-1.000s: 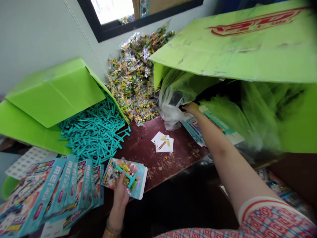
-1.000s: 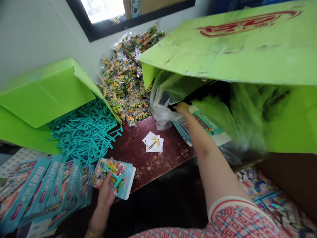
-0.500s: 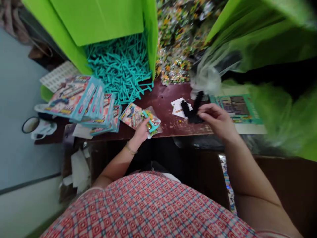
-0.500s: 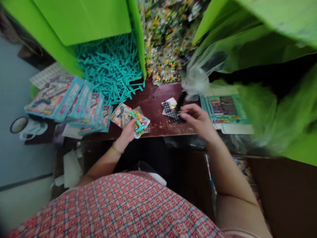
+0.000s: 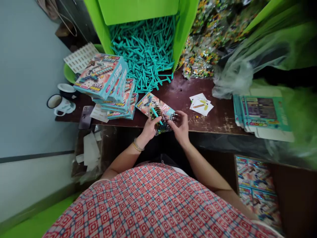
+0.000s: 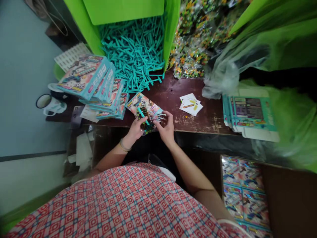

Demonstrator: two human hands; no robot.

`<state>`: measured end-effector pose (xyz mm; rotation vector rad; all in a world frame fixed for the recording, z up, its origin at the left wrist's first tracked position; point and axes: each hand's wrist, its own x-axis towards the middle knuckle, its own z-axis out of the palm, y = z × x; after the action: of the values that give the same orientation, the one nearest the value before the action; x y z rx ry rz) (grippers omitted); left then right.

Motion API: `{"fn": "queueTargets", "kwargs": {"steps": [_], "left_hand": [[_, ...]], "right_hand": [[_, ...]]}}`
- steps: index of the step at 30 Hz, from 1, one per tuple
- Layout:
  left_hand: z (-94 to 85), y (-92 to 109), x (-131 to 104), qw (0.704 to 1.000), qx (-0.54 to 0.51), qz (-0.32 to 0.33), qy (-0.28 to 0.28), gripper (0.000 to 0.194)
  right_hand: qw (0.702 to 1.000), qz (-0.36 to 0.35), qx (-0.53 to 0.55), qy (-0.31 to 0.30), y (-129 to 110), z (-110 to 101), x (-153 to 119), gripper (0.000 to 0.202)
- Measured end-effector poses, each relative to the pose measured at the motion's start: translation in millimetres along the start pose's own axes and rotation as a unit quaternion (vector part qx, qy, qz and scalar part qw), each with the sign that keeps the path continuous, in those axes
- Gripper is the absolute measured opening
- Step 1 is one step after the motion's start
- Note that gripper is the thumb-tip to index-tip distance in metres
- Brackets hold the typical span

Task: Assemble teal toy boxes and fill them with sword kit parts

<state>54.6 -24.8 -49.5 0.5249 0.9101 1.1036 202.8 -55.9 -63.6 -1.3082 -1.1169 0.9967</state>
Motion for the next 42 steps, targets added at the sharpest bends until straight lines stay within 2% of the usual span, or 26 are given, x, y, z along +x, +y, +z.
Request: {"fn": "queueTargets", "kwargs": {"steps": [1,3,5,6,8,10,12,13,14,15,16,19,21,23,24,26,27,29,32,34,36,38,40,42], "left_hand": [[0.7,-5,-1,0.999,0.010,0.026,0.021,0.041],[4.2,-16,-2,0.993,0.071,0.083,0.051,0.039],[7.6,-24,-3,0.976,0.170,0.128,0.046,0.035],[8.0,-25,-2,0.964,0.224,0.140,0.022,0.034],[4.6,-26,1,0.924,0.342,0.162,-0.053,0.039],[-4.9,-22,8,0.845,0.479,0.202,-0.126,0.058],[-17.2,-16,16,0.751,0.596,0.236,-0.160,0.074],[-22.7,-11,18,0.719,0.630,0.241,-0.167,0.072],[-26.7,-4,19,0.705,0.644,0.242,-0.172,0.066],[-28.8,6,17,0.708,0.639,0.246,-0.174,0.059],[-28.8,18,12,0.724,0.618,0.255,-0.170,0.051],[-18.4,68,-12,0.805,0.507,0.278,-0.131,0.030],[-8.7,101,-29,0.851,0.452,0.237,-0.126,0.026],[-2.2,121,-38,0.886,0.408,0.142,-0.169,0.027],[-1.2,123,-39,0.900,0.382,0.082,-0.195,0.027],[-3.8,113,-37,0.920,0.323,-0.024,-0.220,0.027],[-6.9,102,-35,0.930,0.297,-0.054,-0.210,0.026],[-15.2,78,-31,0.953,0.254,-0.069,-0.154,0.027],[-26.7,54,-28,0.975,0.206,-0.057,-0.064,0.036],[-32.1,49,-30,0.981,0.182,-0.053,-0.029,0.042],[-36.4,50,-33,0.986,0.161,-0.049,-0.005,0.046],[-40.1,52,-37,0.987,0.151,-0.051,0.007,0.050],[-42.5,54,-42,0.984,0.169,-0.047,0.002,0.052],[-41.8,56,-46,0.978,0.205,-0.025,-0.005,0.053]], "right_hand": [[0.997,0.043,0.059,0.018,4,11,-10,0.050],[0.972,0.140,0.188,0.015,13,28,-25,0.050],[0.944,0.194,0.266,0.022,20,30,-29,0.051],[0.939,0.196,0.279,0.037,22,25,-27,0.051],[0.947,0.170,0.262,0.072,25,1,-17,0.048],[0.963,0.127,0.217,0.097,26,-34,-3,0.045],[0.973,0.091,0.172,0.121,24,-71,9,0.045],[0.976,0.080,0.155,0.128,22,-88,13,0.046],[0.978,0.075,0.143,0.131,18,-102,15,0.047],[0.980,0.072,0.135,0.128,13,-115,15,0.047],[0.982,0.071,0.129,0.118,5,-125,13,0.048],[0.993,0.056,0.093,0.052,-32,-146,3,0.051],[0.998,0.020,0.053,0.004,-64,-150,1,0.051],[0.998,-0.021,-0.004,-0.062,-97,-144,6,0.051],[0.992,-0.036,-0.041,-0.111,-111,-138,11,0.050],[0.962,-0.055,-0.129,-0.234,-130,-119,27,0.045],[0.939,-0.062,-0.172,-0.291,-134,-108,35,0.042],[0.894,-0.091,-0.238,-0.368,-134,-83,49,0.036],[0.836,-0.171,-0.317,-0.415,-118,-48,52,0.036],[0.812,-0.226,-0.351,-0.408,-105,-28,41,0.044],[0.817,-0.259,-0.362,-0.367,-94,-12,23,0.045],[0.835,-0.254,-0.352,-0.339,-85,-2,5,0.035],[0.844,-0.219,-0.324,-0.367,-80,2,-9,0.026],[0.847,-0.189,-0.273,-0.415,-81,-3,-18,0.027]]}}
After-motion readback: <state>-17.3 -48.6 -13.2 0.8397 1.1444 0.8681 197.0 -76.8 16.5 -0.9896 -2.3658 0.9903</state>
